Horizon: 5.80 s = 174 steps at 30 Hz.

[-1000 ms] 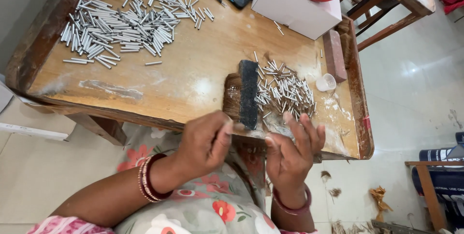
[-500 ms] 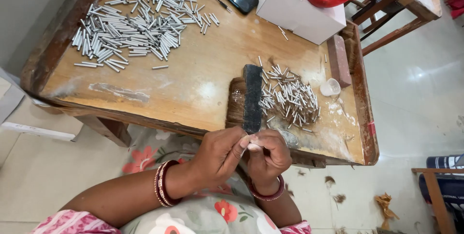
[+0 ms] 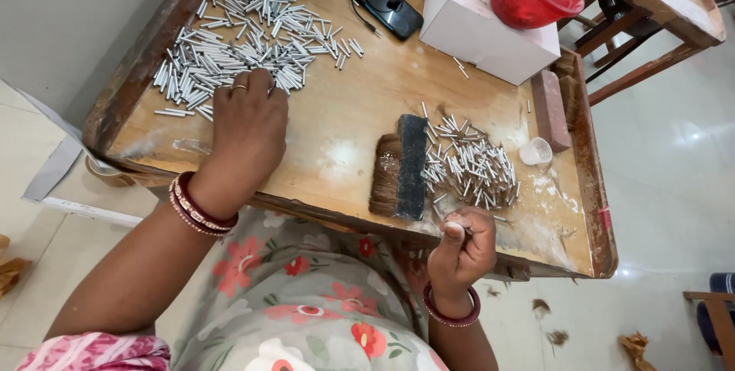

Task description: Cleaning and sorting small metal rods on a workbench using a brush and a cleaning block.

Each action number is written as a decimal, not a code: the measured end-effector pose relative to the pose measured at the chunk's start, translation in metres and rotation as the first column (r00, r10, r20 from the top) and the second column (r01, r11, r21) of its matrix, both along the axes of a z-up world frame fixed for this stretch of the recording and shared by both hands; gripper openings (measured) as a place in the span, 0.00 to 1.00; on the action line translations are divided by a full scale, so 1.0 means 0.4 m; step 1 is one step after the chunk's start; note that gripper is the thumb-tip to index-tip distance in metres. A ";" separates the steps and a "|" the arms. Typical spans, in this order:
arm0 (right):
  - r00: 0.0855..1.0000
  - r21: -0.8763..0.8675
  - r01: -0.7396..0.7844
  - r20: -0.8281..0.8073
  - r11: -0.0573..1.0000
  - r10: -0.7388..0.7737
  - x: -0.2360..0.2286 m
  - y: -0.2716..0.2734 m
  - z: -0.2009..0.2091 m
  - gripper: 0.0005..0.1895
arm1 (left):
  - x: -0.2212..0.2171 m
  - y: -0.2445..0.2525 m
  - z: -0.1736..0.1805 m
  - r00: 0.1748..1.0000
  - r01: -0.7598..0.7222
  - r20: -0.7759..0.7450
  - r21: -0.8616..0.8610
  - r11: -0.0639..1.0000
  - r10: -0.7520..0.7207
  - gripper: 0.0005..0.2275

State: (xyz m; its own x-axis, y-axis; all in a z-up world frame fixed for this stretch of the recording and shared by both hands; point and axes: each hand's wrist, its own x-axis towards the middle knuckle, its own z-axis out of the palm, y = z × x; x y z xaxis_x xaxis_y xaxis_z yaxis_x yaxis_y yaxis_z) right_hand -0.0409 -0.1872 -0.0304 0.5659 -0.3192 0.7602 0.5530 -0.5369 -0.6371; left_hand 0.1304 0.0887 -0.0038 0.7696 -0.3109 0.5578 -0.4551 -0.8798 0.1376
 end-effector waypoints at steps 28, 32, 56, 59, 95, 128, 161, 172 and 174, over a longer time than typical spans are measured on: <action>0.977 -0.142 0.162 0.160 0.976 -0.139 -0.025 0.074 0.066 0.15 | -0.341 -0.284 0.016 0.151 -0.666 0.112 -0.723 -0.184 -0.982 0.08; 0.985 -0.402 0.166 0.118 0.900 -0.129 -0.068 0.063 0.133 0.07 | -0.361 -0.272 0.006 0.190 -0.510 0.169 -0.825 -0.244 -0.967 0.07; 0.998 -0.161 -0.042 -0.048 0.986 0.034 -0.079 0.041 0.095 0.06 | -0.387 -0.269 0.012 0.336 -0.315 0.140 -0.915 -0.251 -0.931 0.05; 0.998 -0.174 -0.058 -0.034 0.983 0.053 -0.070 0.041 0.093 0.07 | -0.389 -0.272 0.006 0.334 -0.345 0.132 -0.904 -0.251 -0.933 0.05; 0.958 -0.742 -0.037 -0.218 0.670 -0.189 0.033 0.066 0.111 0.06 | -0.209 -0.192 -0.068 0.827 0.245 0.135 -0.960 0.134 -0.546 0.24; 0.900 -0.756 0.412 0.251 0.508 -0.357 -0.050 0.017 0.052 0.11 | -0.300 -0.225 0.032 0.583 0.383 -0.122 -0.830 0.405 -0.803 0.08; 0.994 -0.101 -0.106 -0.009 0.989 0.106 0.009 0.072 -0.024 0.14 | -0.287 -0.206 0.000 0.694 0.466 0.000 -0.762 0.449 -0.720 0.08; 0.998 -0.031 -0.008 0.061 0.999 0.010 -0.015 0.003 -0.016 0.17 | 0.065 0.051 0.008 0.995 0.102 0.023 -0.058 0.993 -0.101 0.02; 0.999 -0.033 -0.017 0.045 0.999 0.018 -0.015 0.003 -0.016 0.17 | 0.081 0.052 -0.004 0.988 0.128 0.089 -0.017 0.992 -0.126 0.02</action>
State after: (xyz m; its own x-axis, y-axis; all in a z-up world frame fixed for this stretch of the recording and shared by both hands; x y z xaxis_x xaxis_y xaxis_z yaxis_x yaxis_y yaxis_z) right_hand -0.0468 -0.1860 -0.0369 0.5362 -0.2841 0.7949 0.5902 -0.5470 -0.5937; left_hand 0.1626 0.1096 -0.0052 0.6724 -0.3897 0.6292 -0.5742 -0.8111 0.1112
